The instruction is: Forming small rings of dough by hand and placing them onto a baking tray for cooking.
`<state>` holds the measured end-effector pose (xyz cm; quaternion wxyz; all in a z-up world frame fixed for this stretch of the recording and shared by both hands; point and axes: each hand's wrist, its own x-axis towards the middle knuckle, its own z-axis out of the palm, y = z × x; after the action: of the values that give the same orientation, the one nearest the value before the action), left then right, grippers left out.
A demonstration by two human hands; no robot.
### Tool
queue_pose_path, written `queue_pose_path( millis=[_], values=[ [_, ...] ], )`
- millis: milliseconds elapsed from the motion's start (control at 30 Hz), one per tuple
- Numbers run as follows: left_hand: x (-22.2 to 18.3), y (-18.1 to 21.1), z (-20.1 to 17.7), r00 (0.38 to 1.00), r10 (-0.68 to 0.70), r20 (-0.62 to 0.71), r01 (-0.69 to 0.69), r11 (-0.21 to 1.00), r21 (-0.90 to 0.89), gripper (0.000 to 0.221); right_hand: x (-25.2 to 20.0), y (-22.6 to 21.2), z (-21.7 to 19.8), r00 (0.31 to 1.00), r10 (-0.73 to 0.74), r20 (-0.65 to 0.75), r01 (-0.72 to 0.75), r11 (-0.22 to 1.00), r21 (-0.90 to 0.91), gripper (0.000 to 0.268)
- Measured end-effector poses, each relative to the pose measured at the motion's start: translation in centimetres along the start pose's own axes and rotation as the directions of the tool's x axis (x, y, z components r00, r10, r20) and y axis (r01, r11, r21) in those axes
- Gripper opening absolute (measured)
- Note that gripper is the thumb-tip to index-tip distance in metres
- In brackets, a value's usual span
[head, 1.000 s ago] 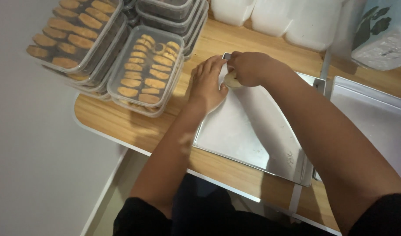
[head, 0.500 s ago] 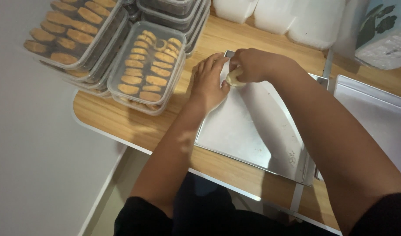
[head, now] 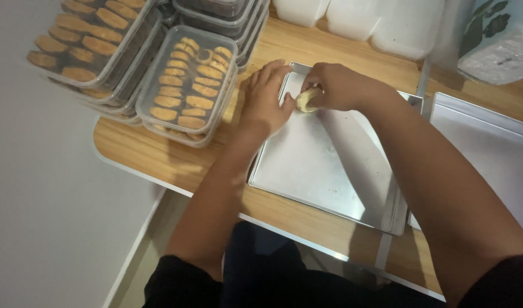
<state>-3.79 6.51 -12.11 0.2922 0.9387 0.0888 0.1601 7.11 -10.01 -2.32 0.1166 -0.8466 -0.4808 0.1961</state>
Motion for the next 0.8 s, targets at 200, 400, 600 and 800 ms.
queue_pose_path(
  millis=[200,400,600,800],
  values=[
    [-1.3,4.1,-4.0,0.919,0.156,-0.361,-0.279,0.906,-0.319,0.038,-2.7,-0.6,-2.5,0.978,0.195,0.078,-0.209,0.934,0.291,0.029],
    [-0.1,5.4,-0.5,0.981,-0.172,-0.094,0.066,0.741,-0.668,0.05,-4.3,0.0,-3.1,0.985,0.174,0.004,-0.128,0.71,0.693,0.026],
    [0.7,7.5,-1.2,0.908,-0.24,0.344,0.402,0.266,-0.876,0.044,-5.4,-0.3,-3.8,0.986,0.167,-0.02,-0.079,0.564,0.822,0.028],
    [0.2,8.8,-2.5,0.923,-0.3,0.241,0.369,0.513,-0.775,0.031,-6.7,-2.3,-4.5,0.975,0.22,-0.037,-0.111,0.622,0.775,0.027]
  ],
)
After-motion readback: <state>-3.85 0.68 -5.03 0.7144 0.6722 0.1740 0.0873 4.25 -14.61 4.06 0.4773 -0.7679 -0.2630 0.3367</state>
